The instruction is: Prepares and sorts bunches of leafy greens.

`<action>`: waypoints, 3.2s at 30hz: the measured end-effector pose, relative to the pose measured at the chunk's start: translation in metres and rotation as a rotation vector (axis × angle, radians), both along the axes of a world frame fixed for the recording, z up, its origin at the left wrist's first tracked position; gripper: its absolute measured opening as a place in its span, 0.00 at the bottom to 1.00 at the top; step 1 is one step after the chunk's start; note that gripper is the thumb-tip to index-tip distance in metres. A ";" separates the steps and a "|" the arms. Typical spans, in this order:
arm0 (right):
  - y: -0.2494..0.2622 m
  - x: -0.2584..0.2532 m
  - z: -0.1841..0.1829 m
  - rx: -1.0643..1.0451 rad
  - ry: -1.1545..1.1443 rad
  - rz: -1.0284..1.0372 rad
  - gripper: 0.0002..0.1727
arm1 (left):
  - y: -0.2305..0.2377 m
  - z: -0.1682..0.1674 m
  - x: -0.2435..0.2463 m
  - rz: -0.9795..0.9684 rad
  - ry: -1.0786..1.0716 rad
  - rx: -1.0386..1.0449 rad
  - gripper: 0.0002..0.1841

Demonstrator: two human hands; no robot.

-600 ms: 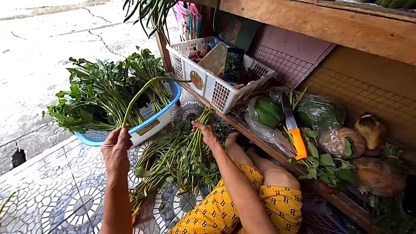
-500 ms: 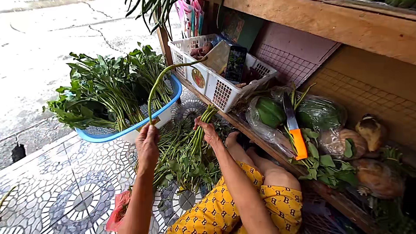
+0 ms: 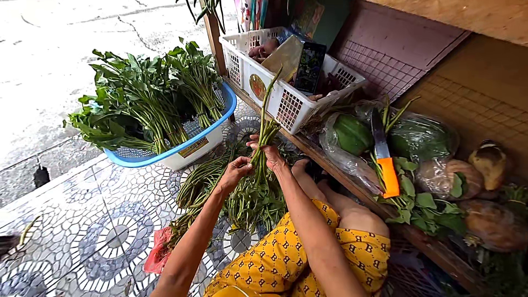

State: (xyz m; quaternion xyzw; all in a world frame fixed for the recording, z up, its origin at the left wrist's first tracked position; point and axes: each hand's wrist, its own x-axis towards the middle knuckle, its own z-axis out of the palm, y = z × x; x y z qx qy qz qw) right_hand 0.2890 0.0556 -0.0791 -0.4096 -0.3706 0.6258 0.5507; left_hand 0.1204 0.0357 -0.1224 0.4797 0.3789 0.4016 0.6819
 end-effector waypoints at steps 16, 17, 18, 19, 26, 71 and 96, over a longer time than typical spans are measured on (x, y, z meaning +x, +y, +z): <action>-0.025 -0.017 0.034 0.337 -0.134 0.015 0.15 | -0.012 -0.027 -0.002 0.157 -0.144 0.021 0.06; -0.028 -0.016 0.037 0.348 -0.137 -0.028 0.15 | -0.011 -0.022 -0.001 0.151 -0.120 0.027 0.06; -0.030 -0.014 0.039 0.351 -0.132 -0.077 0.15 | -0.010 -0.017 0.001 0.140 -0.091 0.035 0.05; -0.031 -0.011 0.040 0.342 -0.111 -0.127 0.14 | -0.007 -0.012 0.003 0.131 -0.060 0.052 0.05; -0.018 0.016 0.024 0.185 0.024 -0.304 0.12 | 0.007 0.011 0.018 0.089 0.126 0.115 0.04; 0.001 0.028 0.013 0.034 0.254 -0.397 0.03 | 0.031 0.042 0.009 -0.312 0.354 0.045 0.05; -0.013 0.014 0.013 0.045 0.098 -0.317 0.04 | 0.046 0.115 0.052 -0.042 0.723 1.212 0.17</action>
